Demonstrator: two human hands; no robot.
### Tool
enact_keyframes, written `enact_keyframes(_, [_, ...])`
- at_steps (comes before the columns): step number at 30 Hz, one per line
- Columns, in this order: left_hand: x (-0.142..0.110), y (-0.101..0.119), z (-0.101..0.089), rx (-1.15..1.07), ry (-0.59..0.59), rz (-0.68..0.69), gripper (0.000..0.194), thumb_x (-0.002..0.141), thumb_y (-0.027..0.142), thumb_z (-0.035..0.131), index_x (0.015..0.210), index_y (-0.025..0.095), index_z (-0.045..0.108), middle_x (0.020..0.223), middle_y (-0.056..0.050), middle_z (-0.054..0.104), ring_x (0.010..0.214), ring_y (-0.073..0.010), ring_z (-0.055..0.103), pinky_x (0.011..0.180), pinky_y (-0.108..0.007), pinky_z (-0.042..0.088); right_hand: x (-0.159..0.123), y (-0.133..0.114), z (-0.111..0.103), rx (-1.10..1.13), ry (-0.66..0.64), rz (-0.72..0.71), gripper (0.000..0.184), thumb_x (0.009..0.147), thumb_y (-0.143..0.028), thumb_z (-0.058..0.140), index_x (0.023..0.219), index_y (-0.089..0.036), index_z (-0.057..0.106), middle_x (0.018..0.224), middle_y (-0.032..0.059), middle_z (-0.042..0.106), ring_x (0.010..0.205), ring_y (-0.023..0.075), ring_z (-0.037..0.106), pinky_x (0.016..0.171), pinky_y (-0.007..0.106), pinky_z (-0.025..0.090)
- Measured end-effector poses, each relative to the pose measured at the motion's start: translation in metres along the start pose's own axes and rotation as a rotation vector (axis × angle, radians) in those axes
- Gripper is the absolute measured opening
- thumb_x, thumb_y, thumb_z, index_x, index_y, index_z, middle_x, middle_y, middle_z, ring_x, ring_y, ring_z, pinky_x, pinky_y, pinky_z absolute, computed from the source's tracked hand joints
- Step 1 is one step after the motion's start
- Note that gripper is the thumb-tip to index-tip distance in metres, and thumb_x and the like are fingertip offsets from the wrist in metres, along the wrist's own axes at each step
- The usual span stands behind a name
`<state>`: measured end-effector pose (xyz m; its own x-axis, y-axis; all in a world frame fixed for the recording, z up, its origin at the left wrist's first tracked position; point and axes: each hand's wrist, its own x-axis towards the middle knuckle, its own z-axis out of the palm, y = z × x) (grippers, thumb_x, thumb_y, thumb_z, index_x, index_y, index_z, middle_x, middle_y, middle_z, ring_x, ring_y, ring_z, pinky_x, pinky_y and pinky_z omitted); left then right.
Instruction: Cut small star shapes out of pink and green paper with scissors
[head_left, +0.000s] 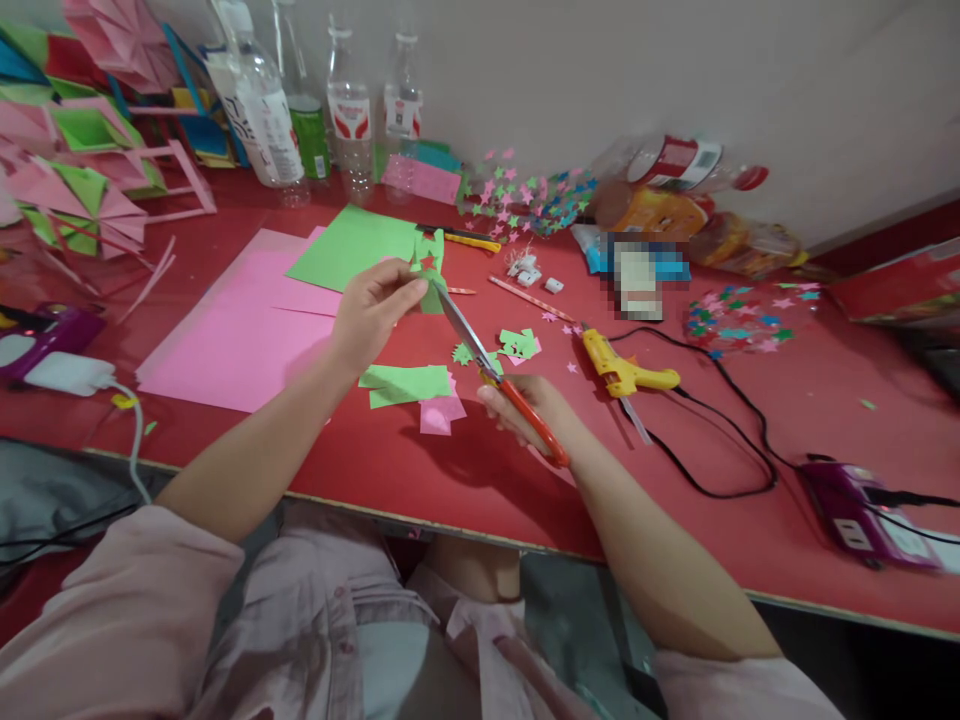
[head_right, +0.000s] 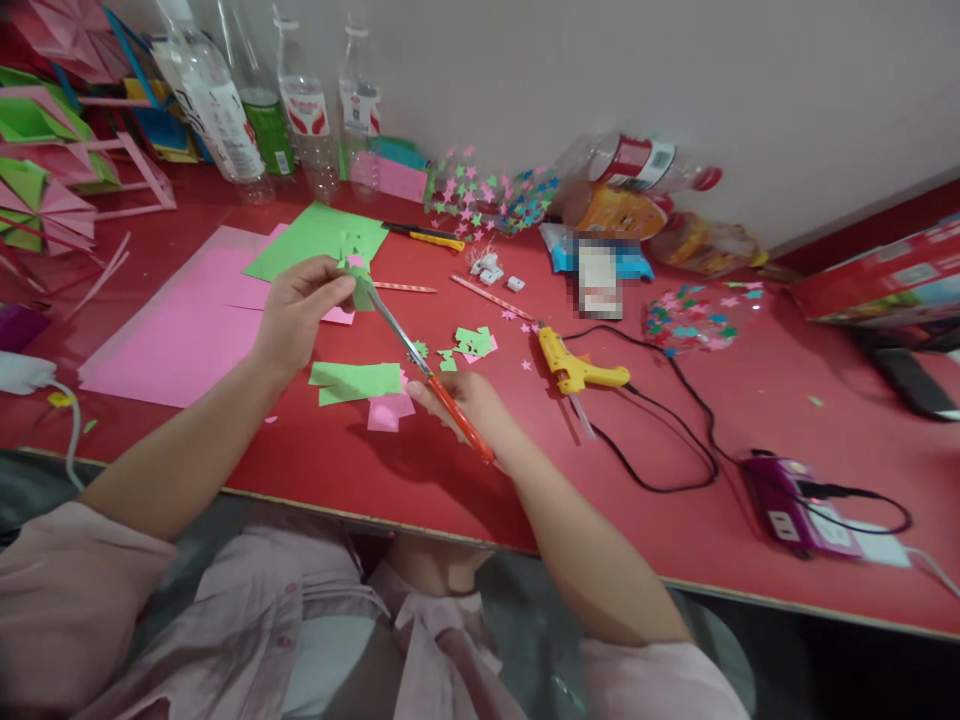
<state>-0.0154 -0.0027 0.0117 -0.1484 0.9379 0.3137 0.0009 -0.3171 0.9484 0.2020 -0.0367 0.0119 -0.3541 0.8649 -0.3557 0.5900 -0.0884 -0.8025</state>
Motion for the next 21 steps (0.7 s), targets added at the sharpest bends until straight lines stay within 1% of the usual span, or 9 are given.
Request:
enact_keyframes(3, [0.0012, -0.0005, -0.0005, -0.093, -0.007, -0.057, 0.012, 0.079, 0.022, 0.065, 0.072, 0.02, 0.055, 0.058, 0.005, 0.057, 0.052, -0.0056, 0.054, 0.052, -0.019, 0.045, -0.0004, 0.0, 0.0003, -0.02, 0.005, -0.041, 0.049, 0.076, -0.064, 0.061, 0.06, -0.02, 0.048, 0.051, -0.0016, 0.049, 0.04, 0.0084, 0.04, 0.039, 0.024, 0.03])
enact_keyframes(5, [0.0017, 0.0006, -0.0007, -0.145, -0.012, -0.094, 0.012, 0.078, 0.021, 0.067, 0.075, 0.02, 0.055, 0.058, 0.006, 0.058, 0.05, -0.0055, 0.053, 0.051, -0.019, 0.045, -0.0007, -0.0007, 0.0002, -0.024, -0.019, -0.049, 0.05, 0.075, -0.065, 0.062, 0.06, -0.019, 0.049, 0.052, -0.0015, 0.049, 0.04, 0.0082, 0.04, 0.039, 0.024, 0.031])
enact_keyframes(9, [0.0022, 0.0024, -0.0018, -0.2, -0.029, -0.15, 0.017, 0.074, 0.023, 0.07, 0.072, 0.019, 0.054, 0.055, 0.006, 0.058, 0.047, -0.0058, 0.055, 0.05, -0.019, 0.045, -0.0031, -0.0023, -0.0002, 0.024, -0.016, -0.018, 0.05, 0.076, -0.067, 0.059, 0.063, -0.019, 0.052, 0.049, -0.0025, 0.048, 0.038, 0.0084, 0.04, 0.037, 0.023, 0.031])
enact_keyframes(14, [0.0025, -0.0008, -0.004, -0.255, -0.068, -0.22, 0.02, 0.069, 0.028, 0.073, 0.069, 0.018, 0.056, 0.054, 0.004, 0.061, 0.045, -0.0063, 0.056, 0.048, -0.019, 0.043, -0.0069, 0.0004, -0.0006, 0.09, -0.022, -0.12, 0.051, 0.08, -0.067, 0.055, 0.063, -0.019, 0.051, 0.045, -0.0029, 0.047, 0.036, 0.0076, 0.039, 0.037, 0.022, 0.034])
enact_keyframes(18, [0.002, -0.0033, -0.0037, -0.299, -0.082, -0.219, 0.018, 0.069, 0.027, 0.073, 0.07, 0.018, 0.057, 0.057, 0.004, 0.064, 0.047, -0.0065, 0.058, 0.048, -0.019, 0.044, -0.0053, 0.0043, 0.0006, 0.099, -0.037, -0.136, 0.051, 0.081, -0.067, 0.053, 0.062, -0.019, 0.05, 0.043, -0.0036, 0.046, 0.034, 0.0074, 0.04, 0.037, 0.022, 0.033])
enact_keyframes(21, [0.0005, -0.0036, -0.0014, -0.314, -0.072, -0.2, 0.019, 0.07, 0.026, 0.072, 0.069, 0.018, 0.055, 0.058, 0.004, 0.063, 0.048, -0.0064, 0.058, 0.048, -0.02, 0.045, -0.0046, 0.0044, 0.0029, 0.123, -0.043, -0.145, 0.049, 0.082, -0.065, 0.053, 0.062, -0.02, 0.05, 0.039, -0.006, 0.039, 0.034, 0.0082, 0.039, 0.038, 0.023, 0.034])
